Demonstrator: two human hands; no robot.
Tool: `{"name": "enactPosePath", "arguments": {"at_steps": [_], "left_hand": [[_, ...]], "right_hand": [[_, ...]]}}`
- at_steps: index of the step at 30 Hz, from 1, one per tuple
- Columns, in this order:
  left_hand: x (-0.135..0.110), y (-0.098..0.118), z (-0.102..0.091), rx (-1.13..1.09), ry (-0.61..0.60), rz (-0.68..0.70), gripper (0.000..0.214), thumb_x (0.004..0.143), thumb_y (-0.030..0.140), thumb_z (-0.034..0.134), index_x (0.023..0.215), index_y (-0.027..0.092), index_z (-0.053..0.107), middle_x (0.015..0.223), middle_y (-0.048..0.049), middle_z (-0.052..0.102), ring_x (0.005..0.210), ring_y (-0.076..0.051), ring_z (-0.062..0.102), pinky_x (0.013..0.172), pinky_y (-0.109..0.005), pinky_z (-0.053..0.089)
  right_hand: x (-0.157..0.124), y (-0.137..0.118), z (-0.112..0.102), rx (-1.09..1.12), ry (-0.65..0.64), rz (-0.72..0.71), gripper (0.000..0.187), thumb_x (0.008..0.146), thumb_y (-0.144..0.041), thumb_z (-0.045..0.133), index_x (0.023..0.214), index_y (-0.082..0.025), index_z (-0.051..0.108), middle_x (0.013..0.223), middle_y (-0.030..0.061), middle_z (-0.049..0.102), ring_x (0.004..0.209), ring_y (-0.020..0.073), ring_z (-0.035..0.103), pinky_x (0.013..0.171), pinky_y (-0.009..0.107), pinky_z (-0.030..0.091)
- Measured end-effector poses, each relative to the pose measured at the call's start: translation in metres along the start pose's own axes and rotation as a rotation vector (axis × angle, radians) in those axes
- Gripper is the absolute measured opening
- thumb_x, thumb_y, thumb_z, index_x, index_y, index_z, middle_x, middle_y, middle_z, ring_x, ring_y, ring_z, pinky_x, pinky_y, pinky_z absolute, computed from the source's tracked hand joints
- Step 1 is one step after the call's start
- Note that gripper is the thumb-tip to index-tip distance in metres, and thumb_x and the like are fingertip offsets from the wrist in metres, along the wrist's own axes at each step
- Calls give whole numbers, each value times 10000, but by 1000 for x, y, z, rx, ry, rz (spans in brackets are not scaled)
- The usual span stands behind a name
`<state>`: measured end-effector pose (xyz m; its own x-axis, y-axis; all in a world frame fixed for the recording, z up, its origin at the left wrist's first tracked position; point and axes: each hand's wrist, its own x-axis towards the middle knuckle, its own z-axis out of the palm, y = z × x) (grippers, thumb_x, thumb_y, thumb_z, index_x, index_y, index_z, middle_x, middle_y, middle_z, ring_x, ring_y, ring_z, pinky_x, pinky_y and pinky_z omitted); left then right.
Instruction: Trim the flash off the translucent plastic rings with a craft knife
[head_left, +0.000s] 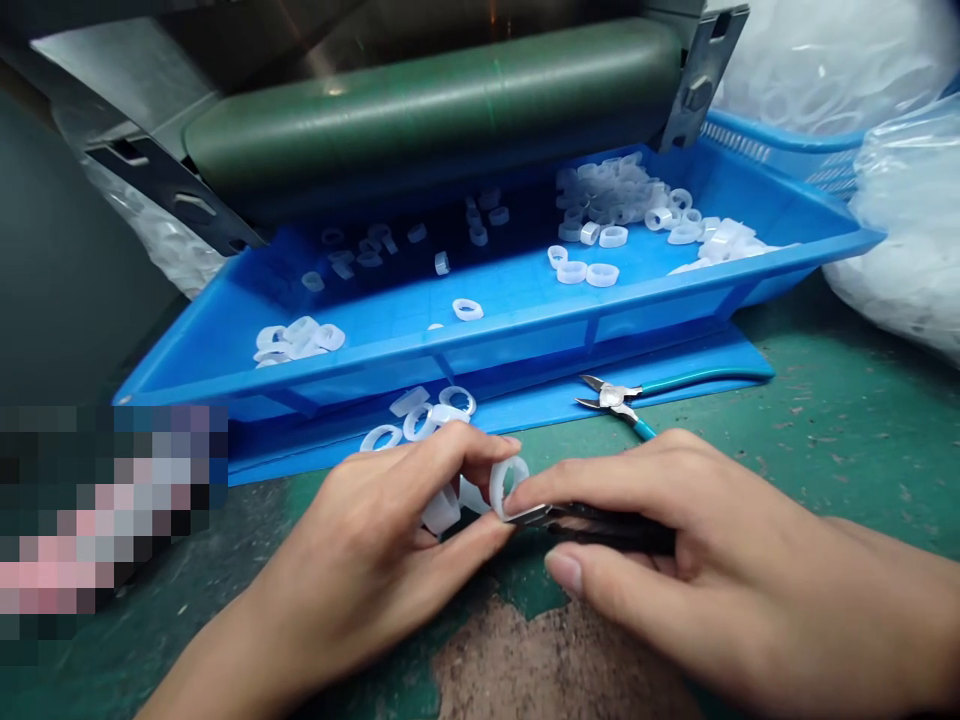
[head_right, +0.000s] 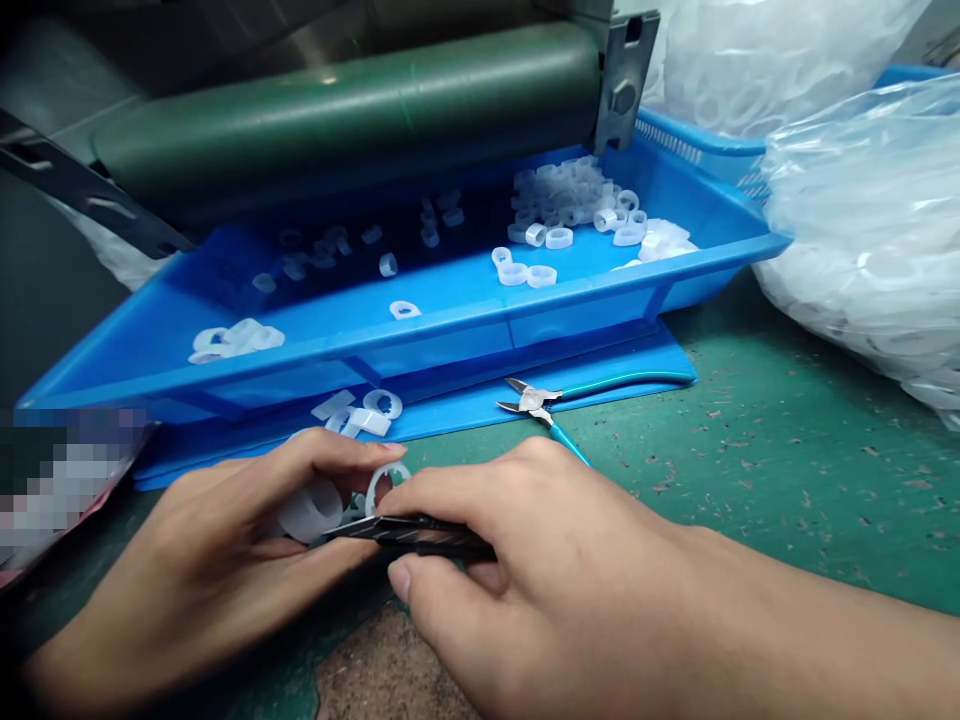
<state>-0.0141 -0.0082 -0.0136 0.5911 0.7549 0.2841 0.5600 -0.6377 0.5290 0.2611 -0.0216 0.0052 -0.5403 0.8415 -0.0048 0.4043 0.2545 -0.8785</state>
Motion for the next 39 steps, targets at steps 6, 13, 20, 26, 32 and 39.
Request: {"name": "enactPosePath", "arguments": {"at_steps": [6, 13, 20, 26, 32, 39], "left_hand": [[-2, 2, -2, -5, -13, 24, 249, 1104, 305, 797, 1305, 385, 672, 1007, 92, 906, 778, -146, 900, 689, -227, 661], [2, 4, 2, -32, 15, -7, 248, 1044, 248, 843, 1246, 354, 747, 975, 71, 923, 744, -186, 894, 669, -265, 674], [11, 5, -10, -439, 173, -395, 263, 922, 289, 1004, 1073, 296, 789, 885, 42, 849, 584, -122, 694, 501, -205, 561], [22, 2, -31, -905, 314, -622, 217, 882, 317, 809, 1085, 277, 745, 1035, -63, 821, 571, -140, 572, 301, -193, 338], [17, -6, -29, -670, 235, -565, 354, 1060, 436, 857, 776, 254, 753, 703, 6, 681, 529, -122, 556, 411, -190, 449], [3, -9, -33, 17, -116, -97, 209, 1065, 354, 907, 1268, 383, 947, 1002, 67, 976, 714, -166, 882, 676, -222, 651]], "right_hand": [[-1, 0, 2, -44, 30, -26, 245, 936, -258, 674, 778, -245, 861, 1077, 101, 983, 650, 192, 785, 567, 273, 549], [-1, -5, 2, 14, -10, 41, 266, 949, -243, 668, 885, -247, 926, 1108, 111, 984, 754, 242, 849, 568, 310, 527], [-1, -6, 4, 113, -78, 125, 269, 994, -290, 696, 726, -279, 680, 653, -14, 721, 562, 191, 599, 521, 325, 390], [5, -3, 1, 197, -44, 178, 358, 1046, -357, 660, 729, -281, 512, 719, -33, 532, 695, 195, 516, 619, 338, 392], [8, 3, 3, 233, -6, 231, 307, 1063, -395, 652, 796, -270, 569, 811, -25, 525, 782, 205, 487, 697, 359, 401], [9, 1, 1, 235, 26, 224, 323, 1058, -404, 717, 787, -262, 614, 808, -21, 568, 792, 212, 549, 727, 345, 477]]}}
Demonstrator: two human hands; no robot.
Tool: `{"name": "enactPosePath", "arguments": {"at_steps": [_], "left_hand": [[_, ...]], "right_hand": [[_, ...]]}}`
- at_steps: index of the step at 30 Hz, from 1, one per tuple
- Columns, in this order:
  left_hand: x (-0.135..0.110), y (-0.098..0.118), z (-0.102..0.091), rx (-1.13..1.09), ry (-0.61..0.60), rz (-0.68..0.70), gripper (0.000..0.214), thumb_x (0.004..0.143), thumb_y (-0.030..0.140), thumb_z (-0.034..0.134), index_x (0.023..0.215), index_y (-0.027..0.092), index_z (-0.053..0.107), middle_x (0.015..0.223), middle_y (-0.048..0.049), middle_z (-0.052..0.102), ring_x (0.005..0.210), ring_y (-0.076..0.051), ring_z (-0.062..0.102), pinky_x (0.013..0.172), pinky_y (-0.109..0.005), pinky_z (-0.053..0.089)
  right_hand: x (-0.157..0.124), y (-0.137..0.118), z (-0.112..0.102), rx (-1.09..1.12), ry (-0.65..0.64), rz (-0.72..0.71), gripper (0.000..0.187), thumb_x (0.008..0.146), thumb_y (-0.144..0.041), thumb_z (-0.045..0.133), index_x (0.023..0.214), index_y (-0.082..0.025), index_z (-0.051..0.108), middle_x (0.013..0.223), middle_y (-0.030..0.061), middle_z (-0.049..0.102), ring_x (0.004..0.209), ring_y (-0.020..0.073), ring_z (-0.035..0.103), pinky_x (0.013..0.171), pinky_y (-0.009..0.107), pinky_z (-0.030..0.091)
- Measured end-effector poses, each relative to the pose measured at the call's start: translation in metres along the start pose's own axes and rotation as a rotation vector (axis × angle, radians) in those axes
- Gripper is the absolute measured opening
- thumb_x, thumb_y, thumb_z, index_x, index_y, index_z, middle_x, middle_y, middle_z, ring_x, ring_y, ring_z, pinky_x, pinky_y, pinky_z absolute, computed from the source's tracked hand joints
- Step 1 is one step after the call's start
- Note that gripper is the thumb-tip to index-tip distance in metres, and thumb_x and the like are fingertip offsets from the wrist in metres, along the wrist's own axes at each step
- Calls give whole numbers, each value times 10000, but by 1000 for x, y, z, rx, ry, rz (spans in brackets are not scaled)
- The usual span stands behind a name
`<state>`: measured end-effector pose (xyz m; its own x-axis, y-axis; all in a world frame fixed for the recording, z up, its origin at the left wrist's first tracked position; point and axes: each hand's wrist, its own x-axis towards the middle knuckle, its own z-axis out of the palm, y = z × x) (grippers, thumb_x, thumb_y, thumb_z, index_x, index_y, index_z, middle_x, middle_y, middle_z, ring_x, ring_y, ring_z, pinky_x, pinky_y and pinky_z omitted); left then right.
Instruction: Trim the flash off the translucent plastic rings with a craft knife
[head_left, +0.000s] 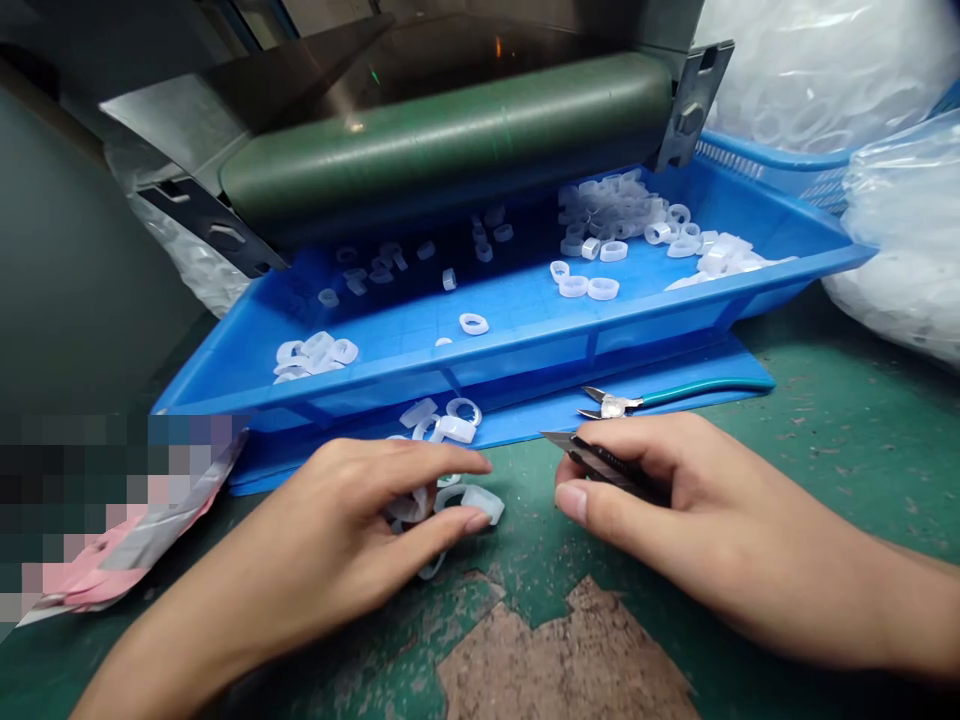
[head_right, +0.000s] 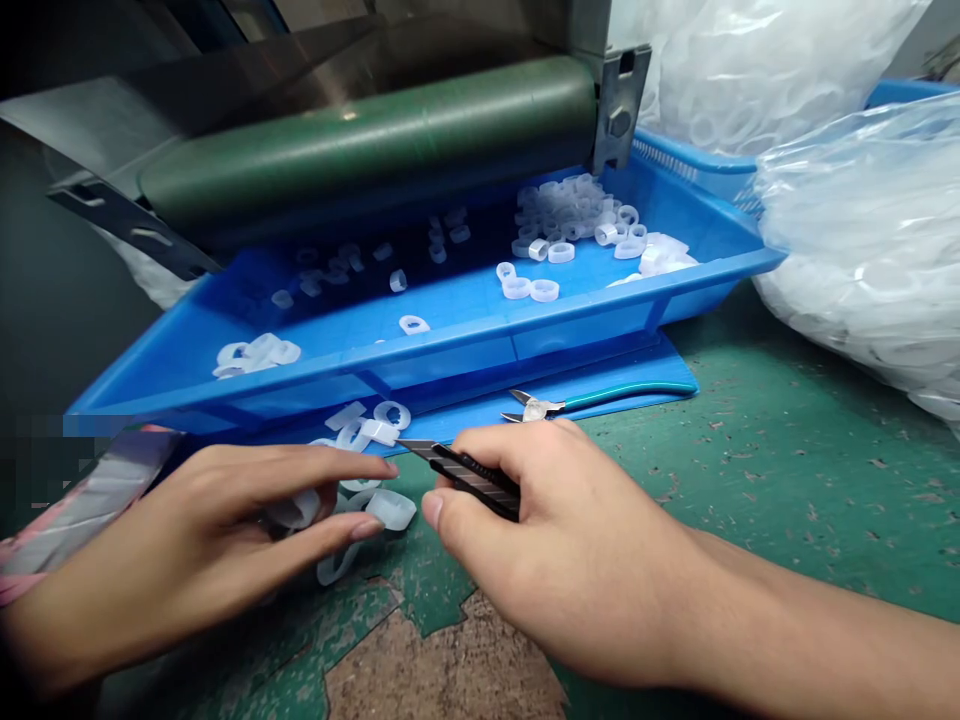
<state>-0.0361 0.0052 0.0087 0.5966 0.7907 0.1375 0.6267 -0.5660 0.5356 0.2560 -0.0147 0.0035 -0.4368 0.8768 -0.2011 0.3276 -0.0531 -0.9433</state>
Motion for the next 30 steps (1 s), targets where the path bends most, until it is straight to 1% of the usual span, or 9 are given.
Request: {"name": "enactPosePath", "arguments": {"at_steps": [3, 7, 10, 14, 17, 20, 24, 28, 30], "left_hand": [[3, -1, -1, 22, -64, 59, 93, 1118, 332, 852, 1164, 339, 932, 1035, 56, 982, 833, -189, 934, 741, -232, 677], [3, 4, 6, 45, 60, 166, 76, 1153, 283, 807, 1180, 316, 869, 971, 37, 950, 756, -181, 885, 704, -256, 647], [-5, 7, 10, 63, 99, 241, 186, 1160, 263, 826, 1328, 344, 824, 933, 24, 905, 734, -179, 830, 712, -278, 620], [-14, 5, 7, 7, 9, 272, 421, 1155, 258, 843, 1536, 418, 765, 964, 8, 885, 768, -187, 836, 674, -271, 603], [-13, 6, 6, 38, 31, 235, 421, 1184, 305, 818, 1570, 446, 729, 992, 21, 915, 766, -204, 857, 722, -305, 646], [-10, 12, 10, 83, 109, 193, 282, 1204, 331, 790, 1467, 426, 750, 1029, 32, 938, 767, -204, 864, 743, -323, 658], [-6, 21, 18, 30, 189, 133, 111, 1187, 334, 810, 1287, 382, 794, 1002, 53, 936, 775, -182, 876, 718, -293, 636], [0, 25, 26, -146, 244, 35, 58, 1126, 331, 875, 1151, 381, 858, 974, 111, 947, 704, -125, 859, 666, -216, 610], [3, 25, 27, -201, 245, -18, 36, 1100, 351, 902, 1102, 384, 888, 948, 116, 948, 668, -117, 838, 637, -200, 592]], "right_hand": [[5, -5, 2, -13, 82, -44, 309, 1013, -437, 852, 815, -258, 696, 755, -31, 608, 776, 221, 614, 709, 330, 518], [14, -13, 6, -11, 104, -78, 228, 985, -433, 924, 915, -249, 808, 748, -35, 668, 790, 233, 673, 739, 335, 566], [14, -12, 7, 23, 92, -68, 190, 971, -405, 945, 958, -246, 840, 768, -32, 710, 804, 236, 700, 759, 339, 582], [6, -3, 2, 127, 11, -37, 108, 968, -315, 912, 945, -243, 834, 870, -11, 797, 838, 232, 727, 782, 341, 579], [1, 2, -3, 198, -88, -16, 103, 983, -281, 858, 909, -242, 798, 990, 9, 851, 913, 236, 742, 845, 354, 570], [1, 2, -5, 228, -126, 13, 152, 1025, -336, 866, 927, -242, 799, 1044, 25, 849, 1028, 264, 753, 909, 365, 572], [1, -2, -1, 286, -161, 76, 287, 1056, -462, 878, 914, -235, 777, 1035, 46, 801, 1032, 270, 694, 891, 365, 563], [0, -3, -1, 370, -149, 65, 197, 1023, -339, 887, 910, -258, 748, 872, -8, 659, 994, 258, 666, 903, 360, 564], [1, -2, -2, 356, -124, 59, 158, 1012, -309, 878, 906, -256, 774, 863, -3, 659, 1032, 275, 689, 894, 361, 562]]}}
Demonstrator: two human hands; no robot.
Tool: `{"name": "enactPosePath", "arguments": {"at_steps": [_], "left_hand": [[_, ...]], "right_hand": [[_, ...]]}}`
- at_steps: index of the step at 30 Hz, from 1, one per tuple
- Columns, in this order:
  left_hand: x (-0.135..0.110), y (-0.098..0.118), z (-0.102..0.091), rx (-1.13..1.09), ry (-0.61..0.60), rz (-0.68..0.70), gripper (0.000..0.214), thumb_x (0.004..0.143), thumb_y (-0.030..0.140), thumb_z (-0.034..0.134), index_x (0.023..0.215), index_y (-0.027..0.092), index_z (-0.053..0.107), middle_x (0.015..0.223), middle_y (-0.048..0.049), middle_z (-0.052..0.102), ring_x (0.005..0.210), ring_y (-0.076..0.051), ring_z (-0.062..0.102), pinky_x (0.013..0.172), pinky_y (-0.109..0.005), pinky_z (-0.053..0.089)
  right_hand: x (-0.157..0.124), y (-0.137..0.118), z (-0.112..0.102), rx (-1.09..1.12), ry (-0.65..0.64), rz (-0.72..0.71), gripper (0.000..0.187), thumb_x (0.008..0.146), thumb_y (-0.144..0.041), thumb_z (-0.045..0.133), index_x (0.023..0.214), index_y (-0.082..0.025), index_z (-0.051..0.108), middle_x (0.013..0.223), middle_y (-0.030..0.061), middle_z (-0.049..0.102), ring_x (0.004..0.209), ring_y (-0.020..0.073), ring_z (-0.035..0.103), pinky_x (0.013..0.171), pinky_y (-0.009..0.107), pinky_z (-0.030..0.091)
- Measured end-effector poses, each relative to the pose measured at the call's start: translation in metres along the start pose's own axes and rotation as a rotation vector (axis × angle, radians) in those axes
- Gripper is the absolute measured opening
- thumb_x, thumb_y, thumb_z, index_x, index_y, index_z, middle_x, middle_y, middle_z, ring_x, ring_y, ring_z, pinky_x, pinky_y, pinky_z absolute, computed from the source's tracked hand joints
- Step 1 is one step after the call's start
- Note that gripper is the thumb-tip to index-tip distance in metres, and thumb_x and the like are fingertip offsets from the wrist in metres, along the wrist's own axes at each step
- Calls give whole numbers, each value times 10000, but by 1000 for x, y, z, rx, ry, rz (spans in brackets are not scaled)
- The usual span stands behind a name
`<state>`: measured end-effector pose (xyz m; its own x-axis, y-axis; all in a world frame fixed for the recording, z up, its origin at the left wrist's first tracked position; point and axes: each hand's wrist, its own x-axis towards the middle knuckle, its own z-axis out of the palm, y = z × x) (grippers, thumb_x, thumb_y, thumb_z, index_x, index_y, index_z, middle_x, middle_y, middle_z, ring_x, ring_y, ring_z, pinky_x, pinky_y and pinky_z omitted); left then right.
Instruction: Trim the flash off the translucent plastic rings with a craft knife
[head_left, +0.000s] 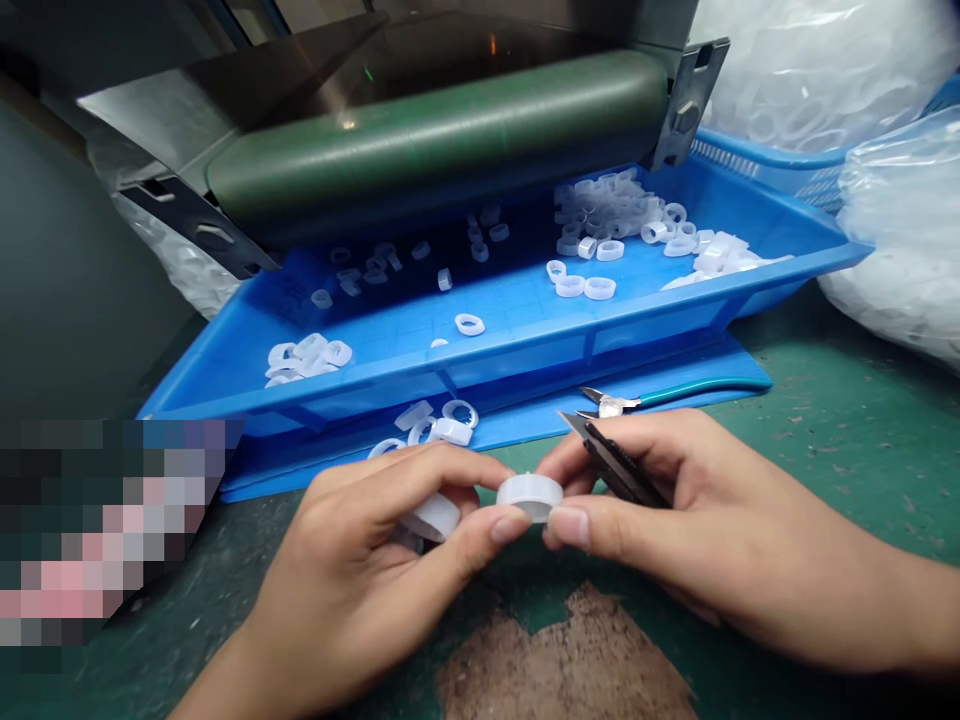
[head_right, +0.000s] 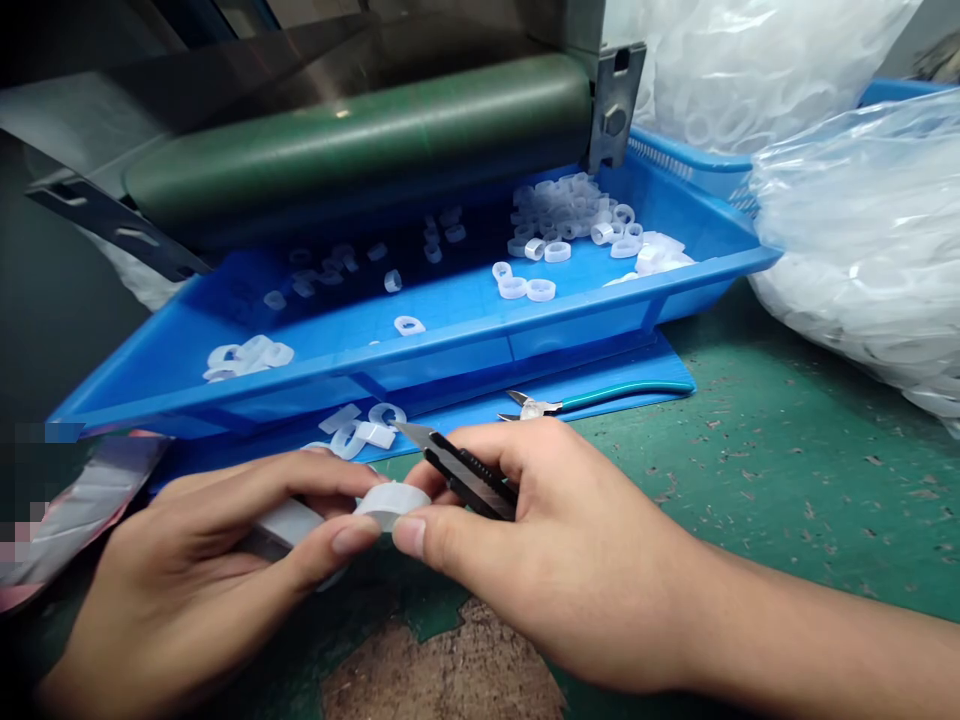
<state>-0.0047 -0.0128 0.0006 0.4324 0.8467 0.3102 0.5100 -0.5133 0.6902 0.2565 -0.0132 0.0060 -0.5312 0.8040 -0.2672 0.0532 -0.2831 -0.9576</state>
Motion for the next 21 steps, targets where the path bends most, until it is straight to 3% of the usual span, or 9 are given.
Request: {"name": "enactPosePath", "arguments": {"at_steps": [2, 4, 7, 11, 14, 16, 21], "left_hand": [[3, 1, 0, -31, -15, -63, 48, 1057, 366, 933, 1094, 391, 915, 875, 105, 923, 627, -123, 806, 601, -192, 575], [4, 2, -1, -67, -28, -134, 144, 992, 365, 968, 1130, 393, 939, 764, 91, 855, 568, -129, 739, 546, -187, 545], [3, 3, 0, -154, -77, -220, 197, 945, 349, 989, 1138, 370, 961, 657, 75, 751, 526, -134, 631, 503, -189, 514], [-3, -1, 7, -248, -67, -205, 206, 972, 348, 1002, 1170, 399, 979, 663, 77, 715, 519, -100, 566, 500, -156, 467], [-5, -3, 11, -259, -45, -194, 358, 976, 337, 1019, 1317, 434, 969, 690, 86, 736, 530, -90, 592, 530, -143, 495], [-4, -1, 11, -257, -63, -214, 333, 984, 348, 1018, 1304, 431, 978, 728, 76, 796, 577, -104, 672, 594, -152, 553], [-3, 6, 7, -237, -61, -325, 176, 965, 439, 1023, 1121, 370, 980, 661, 67, 751, 556, -112, 630, 555, -156, 512]], "right_hand": [[0, 1, -1, -30, 24, -22, 130, 993, -294, 882, 906, -248, 797, 962, 30, 755, 1081, 295, 722, 856, 356, 554], [1, 2, 0, -51, 55, -52, 107, 961, -261, 888, 907, -242, 798, 991, 37, 795, 987, 272, 714, 795, 350, 537], [0, 5, 1, -67, 94, -116, 120, 950, -215, 833, 866, -238, 751, 893, 7, 749, 835, 219, 635, 762, 350, 517], [-1, 9, 0, -271, 123, -250, 175, 990, -143, 726, 833, -220, 724, 790, -38, 650, 736, 161, 546, 677, 320, 435], [0, 14, -2, -456, 150, -422, 276, 1030, -91, 708, 788, -216, 666, 743, -70, 605, 690, 115, 530, 641, 282, 400], [0, 16, -1, -489, 136, -501, 265, 1029, -64, 710, 815, -214, 668, 774, -72, 657, 716, 100, 587, 670, 254, 431], [-2, 14, 2, -255, 164, -351, 128, 1017, -120, 795, 1005, -248, 801, 792, -95, 690, 628, 94, 513, 558, 229, 400]]}}
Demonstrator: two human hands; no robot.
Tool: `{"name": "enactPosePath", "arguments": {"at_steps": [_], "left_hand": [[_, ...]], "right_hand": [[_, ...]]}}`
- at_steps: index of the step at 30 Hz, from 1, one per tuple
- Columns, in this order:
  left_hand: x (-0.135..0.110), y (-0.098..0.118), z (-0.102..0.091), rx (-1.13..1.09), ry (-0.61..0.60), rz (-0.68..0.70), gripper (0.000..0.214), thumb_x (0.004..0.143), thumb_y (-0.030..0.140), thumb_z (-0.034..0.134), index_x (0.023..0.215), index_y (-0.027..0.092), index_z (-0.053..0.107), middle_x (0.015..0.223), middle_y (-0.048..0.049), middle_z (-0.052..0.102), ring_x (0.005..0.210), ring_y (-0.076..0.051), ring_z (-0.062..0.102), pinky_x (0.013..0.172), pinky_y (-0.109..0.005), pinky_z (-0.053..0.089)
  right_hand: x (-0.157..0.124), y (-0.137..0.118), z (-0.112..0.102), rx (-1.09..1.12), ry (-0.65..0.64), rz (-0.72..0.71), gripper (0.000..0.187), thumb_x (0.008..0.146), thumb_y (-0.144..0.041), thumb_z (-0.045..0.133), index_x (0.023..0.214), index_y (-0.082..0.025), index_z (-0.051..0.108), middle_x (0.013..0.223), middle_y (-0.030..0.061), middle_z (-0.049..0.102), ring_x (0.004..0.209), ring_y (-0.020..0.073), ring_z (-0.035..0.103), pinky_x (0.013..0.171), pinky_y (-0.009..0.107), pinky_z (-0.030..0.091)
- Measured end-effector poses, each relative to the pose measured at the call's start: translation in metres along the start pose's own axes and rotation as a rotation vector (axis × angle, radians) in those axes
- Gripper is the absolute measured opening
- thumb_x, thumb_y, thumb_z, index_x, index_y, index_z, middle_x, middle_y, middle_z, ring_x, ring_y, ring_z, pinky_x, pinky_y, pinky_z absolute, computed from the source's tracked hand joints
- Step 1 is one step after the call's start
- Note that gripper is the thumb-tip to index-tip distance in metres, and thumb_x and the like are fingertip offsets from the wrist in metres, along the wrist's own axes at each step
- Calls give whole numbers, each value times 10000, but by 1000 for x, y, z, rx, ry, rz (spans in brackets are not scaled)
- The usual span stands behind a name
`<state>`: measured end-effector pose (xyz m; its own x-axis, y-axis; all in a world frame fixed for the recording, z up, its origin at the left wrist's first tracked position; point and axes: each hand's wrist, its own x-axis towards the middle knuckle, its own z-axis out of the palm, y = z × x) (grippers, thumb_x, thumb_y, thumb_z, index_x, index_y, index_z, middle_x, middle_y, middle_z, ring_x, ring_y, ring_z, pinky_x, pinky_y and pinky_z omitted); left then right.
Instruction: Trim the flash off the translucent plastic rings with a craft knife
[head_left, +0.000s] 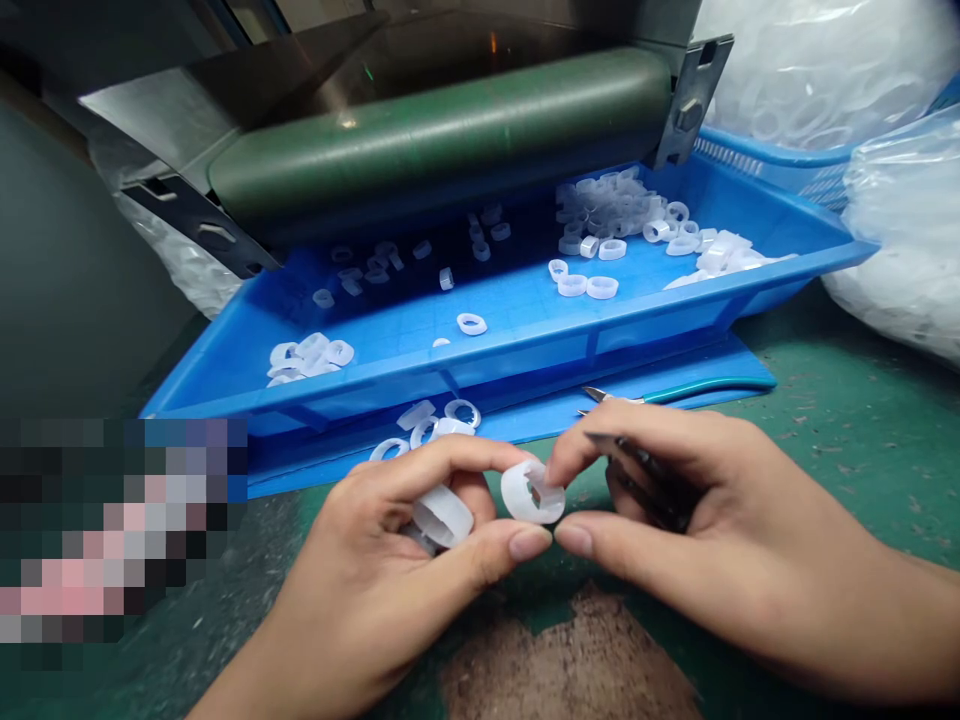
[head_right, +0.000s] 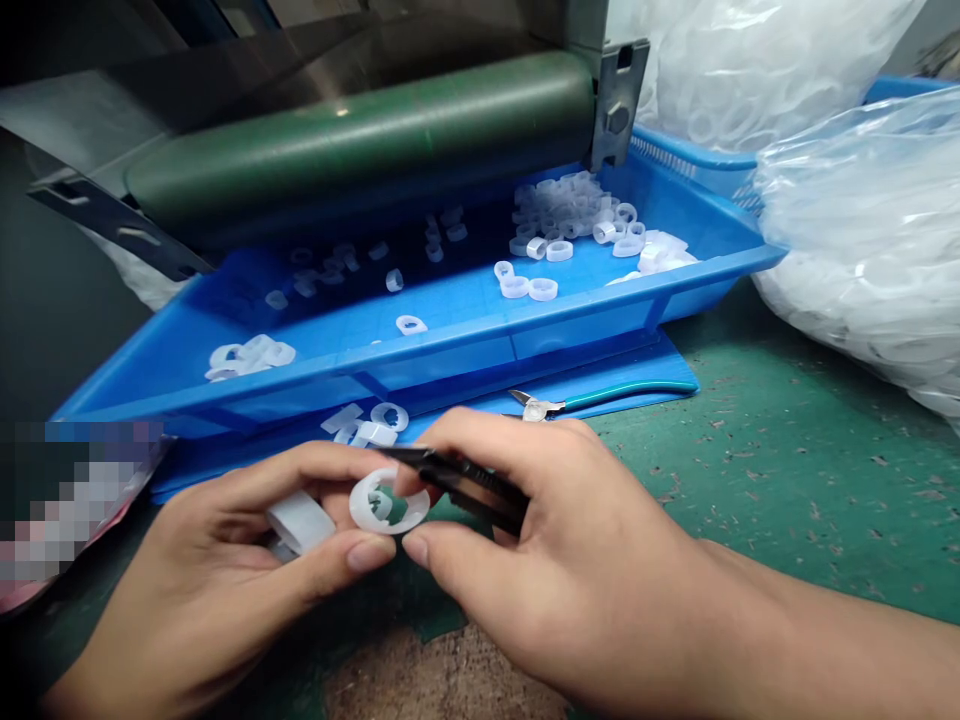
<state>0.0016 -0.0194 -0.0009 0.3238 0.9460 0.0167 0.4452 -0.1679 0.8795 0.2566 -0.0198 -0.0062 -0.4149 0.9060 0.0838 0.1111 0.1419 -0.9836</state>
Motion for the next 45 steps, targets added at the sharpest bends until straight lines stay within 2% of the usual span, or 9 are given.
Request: {"name": "enactPosePath", "arguments": {"at_steps": [5, 10, 16, 19, 22, 27, 35, 39, 45], "left_hand": [[1, -1, 0, -48, 17, -15, 180, 983, 455, 1019, 1121, 361, 952, 706, 62, 762, 601, -113, 658, 604, -148, 547], [2, -3, -3, -87, 45, -17, 171, 967, 457, 1036, 1084, 357, 962, 729, 51, 768, 649, -117, 695, 612, -133, 555], [3, -2, -3, -52, -49, 7, 216, 1035, 509, 962, 1192, 361, 973, 703, 45, 739, 592, -122, 656, 559, -154, 552], [1, -2, 0, 57, -51, 146, 191, 1054, 432, 944, 1241, 398, 959, 662, 88, 733, 514, -93, 635, 508, -127, 520], [-3, -7, 2, 205, 83, 368, 303, 1109, 383, 909, 1411, 392, 883, 725, 117, 776, 486, -66, 643, 546, -122, 563], [-7, -12, 1, 513, 147, 670, 268, 1251, 405, 728, 1477, 269, 779, 1051, 14, 958, 682, -134, 845, 716, -244, 688], [0, -9, -1, 460, 44, 592, 283, 1289, 520, 634, 1435, 304, 744, 1076, 16, 983, 866, -136, 950, 721, -179, 669], [-3, -16, 2, 457, 75, 602, 321, 1279, 492, 651, 1542, 329, 733, 1002, 44, 945, 796, -138, 913, 749, -201, 680], [-10, -22, 1, 443, 131, 468, 383, 1240, 444, 703, 1613, 527, 732, 1079, 58, 962, 746, -189, 872, 799, -298, 693]], "right_hand": [[2, -7, -7, 36, 11, 93, 114, 1091, -293, 797, 981, -273, 778, 1039, -3, 836, 845, 184, 720, 723, 279, 585], [3, -11, -9, -128, -11, 13, 295, 1113, -301, 695, 826, -290, 761, 791, 24, 790, 763, 252, 718, 730, 385, 541], [5, -8, -6, 85, -91, 283, 333, 1070, -491, 831, 860, -254, 727, 933, 31, 727, 955, 261, 667, 789, 361, 500], [8, -7, -5, 221, -164, 423, 399, 1025, -553, 908, 867, -226, 742, 846, 5, 665, 808, 201, 575, 693, 324, 439], [8, -7, -3, 329, -222, 487, 449, 1017, -522, 950, 788, -224, 704, 651, -72, 551, 566, 118, 424, 529, 283, 322], [6, -7, -1, 465, -224, 514, 494, 1006, -521, 986, 753, -217, 690, 623, -91, 556, 464, 69, 357, 410, 253, 225], [7, -7, -4, 576, -161, 458, 333, 991, -411, 1017, 942, -205, 760, 735, -72, 707, 480, 59, 427, 432, 212, 311], [9, -9, -7, 566, -153, 440, 344, 996, -383, 1016, 903, -203, 738, 720, -73, 700, 481, 54, 414, 440, 207, 321], [10, -13, -6, 450, -126, 442, 333, 1018, -407, 1009, 947, -214, 746, 772, -65, 697, 510, 73, 413, 430, 240, 294]]}}
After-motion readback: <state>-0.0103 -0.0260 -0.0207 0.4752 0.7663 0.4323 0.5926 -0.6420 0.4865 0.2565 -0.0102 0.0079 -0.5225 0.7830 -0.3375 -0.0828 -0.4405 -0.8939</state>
